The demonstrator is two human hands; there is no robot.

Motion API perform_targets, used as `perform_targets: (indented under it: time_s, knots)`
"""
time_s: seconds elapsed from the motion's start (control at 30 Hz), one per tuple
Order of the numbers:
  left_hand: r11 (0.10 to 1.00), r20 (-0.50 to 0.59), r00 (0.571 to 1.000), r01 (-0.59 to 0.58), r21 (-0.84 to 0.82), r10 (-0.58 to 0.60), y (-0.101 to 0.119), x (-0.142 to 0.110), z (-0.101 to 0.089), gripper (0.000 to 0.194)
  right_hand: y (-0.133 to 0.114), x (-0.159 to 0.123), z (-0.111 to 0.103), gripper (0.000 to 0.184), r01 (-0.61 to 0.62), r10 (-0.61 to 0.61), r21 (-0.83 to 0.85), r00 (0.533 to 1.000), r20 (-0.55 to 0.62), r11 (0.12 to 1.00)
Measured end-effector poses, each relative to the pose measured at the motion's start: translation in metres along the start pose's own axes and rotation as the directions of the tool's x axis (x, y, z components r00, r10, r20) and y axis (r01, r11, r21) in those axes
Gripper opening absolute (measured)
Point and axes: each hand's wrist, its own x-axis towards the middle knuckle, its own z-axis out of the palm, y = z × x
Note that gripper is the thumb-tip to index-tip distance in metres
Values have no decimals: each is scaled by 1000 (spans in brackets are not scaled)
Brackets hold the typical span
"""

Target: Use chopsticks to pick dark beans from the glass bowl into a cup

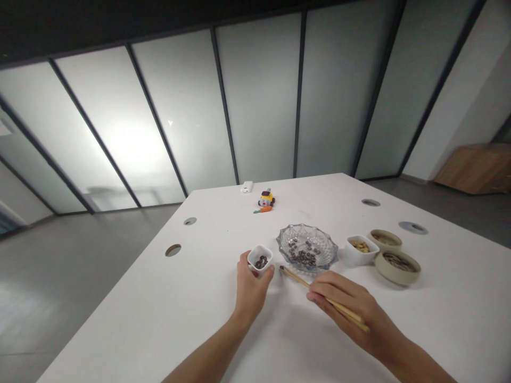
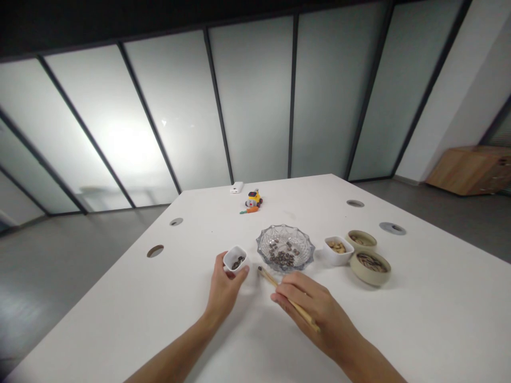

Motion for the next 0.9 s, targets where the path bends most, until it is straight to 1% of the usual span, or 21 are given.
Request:
perform_targets:
  time_s: [0.23,0.47,0.57,0.7,0.8,0.9]
  knots:
    - [1000,4,1000,-9,10,9,-1,1,0,50,1,0,-2,17,-6,6,19,1000,10,1000]
    - [1000,3,1000,-10,19,10,-2,0,-1,50,3,-2,-3,12,-24,24,17,999,-35,1000]
    - [1000,7,1000,1,17,-1,0,-1,-2,51,3,-2,-2,9,-44,44,20,999,-12,999]
    - [1000,18,1000,-5,26,4,3,-1,-2,48,-1,1,-3,14,-39,38,51,999,28,998]
    - [1000,22,1000,-6,28,5,4,-2,-3,48,-2,4,-4,18,-35,33,50,999,30,998]
    - [1000,22,1000,-7,22,7,4,-2,-3,49,-1,3,-3,16,-34,32,45,999,25,998]
